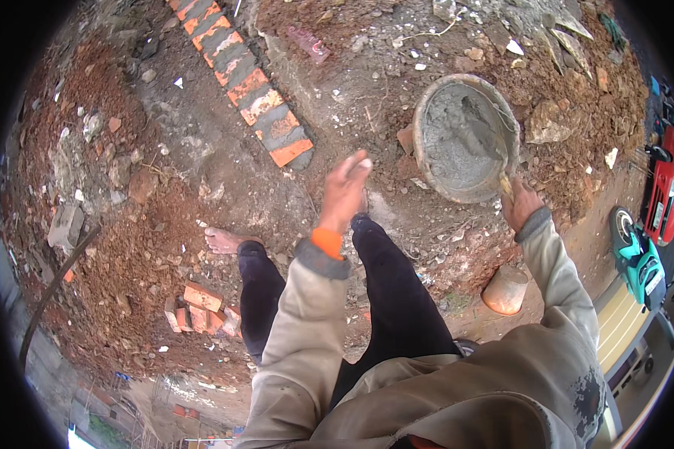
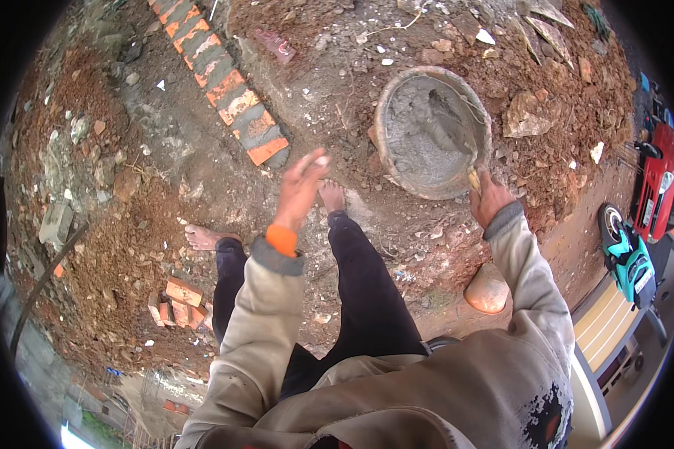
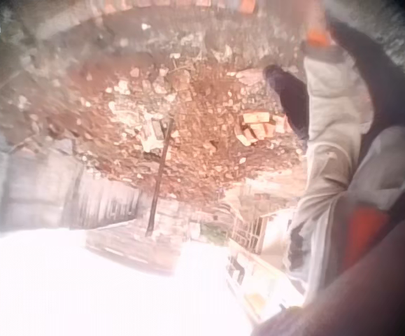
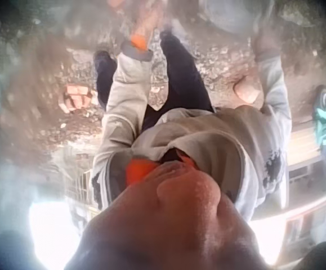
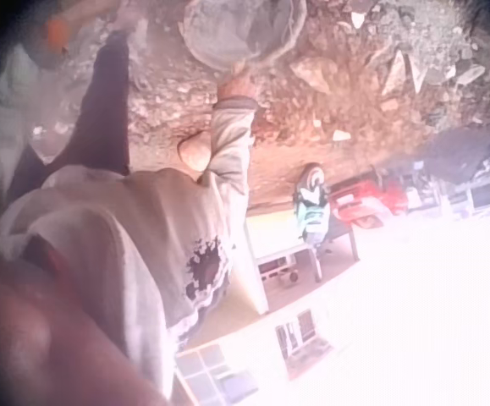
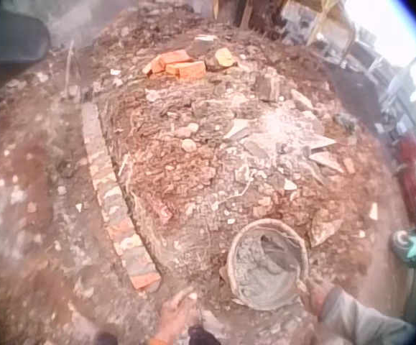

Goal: The person scoops mortar from a head pan with a trowel and spreads it on the ground. They place red bricks onto the mortar in a line, tapping them into position and scraping away excess mortar.

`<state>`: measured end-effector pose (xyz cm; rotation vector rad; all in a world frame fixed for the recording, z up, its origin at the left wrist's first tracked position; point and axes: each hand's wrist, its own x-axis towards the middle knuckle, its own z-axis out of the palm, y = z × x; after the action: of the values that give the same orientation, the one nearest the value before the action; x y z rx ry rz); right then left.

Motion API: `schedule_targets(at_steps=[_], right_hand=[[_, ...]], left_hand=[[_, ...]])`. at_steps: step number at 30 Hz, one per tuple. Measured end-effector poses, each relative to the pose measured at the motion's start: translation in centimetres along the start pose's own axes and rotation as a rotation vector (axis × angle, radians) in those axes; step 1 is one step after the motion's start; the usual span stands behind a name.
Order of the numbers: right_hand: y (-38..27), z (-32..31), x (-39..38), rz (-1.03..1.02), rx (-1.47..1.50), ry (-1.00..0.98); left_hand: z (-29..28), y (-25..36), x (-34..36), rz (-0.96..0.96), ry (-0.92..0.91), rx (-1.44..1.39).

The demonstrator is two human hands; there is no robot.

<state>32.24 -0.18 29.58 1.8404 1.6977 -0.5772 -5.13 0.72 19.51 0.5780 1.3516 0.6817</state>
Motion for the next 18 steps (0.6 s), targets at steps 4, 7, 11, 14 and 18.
schedule_targets(at_steps=[4, 7, 11, 14, 18], right_hand=[[1.3, 1.5, -0.6, 0.168, 0.237, -0.039], [-0.4, 5.8, 0.9, 0.235, 0.523, 0.094], [-1.8, 8.7, 0.8, 0.025, 0.898, 0.252], [-3.1, 10.6, 0.9, 0.183, 1.475, 0.079], [-6.8, 9.0, 0.1, 0.202, 1.587, 0.022]], left_hand=[[10.8, 3.2, 3.7, 0.043, -0.08, 0.496], [13.0, 3.8, 3.7, 0.023, -0.092, 0.612], [12.0, 0.8, 4.2, 0.186, 0.021, 0.471], [12.2, 2.0, 4.3, 0.104, -0.045, 0.576], [12.8, 5.5, 3.1, -0.094, -0.209, 0.646]])
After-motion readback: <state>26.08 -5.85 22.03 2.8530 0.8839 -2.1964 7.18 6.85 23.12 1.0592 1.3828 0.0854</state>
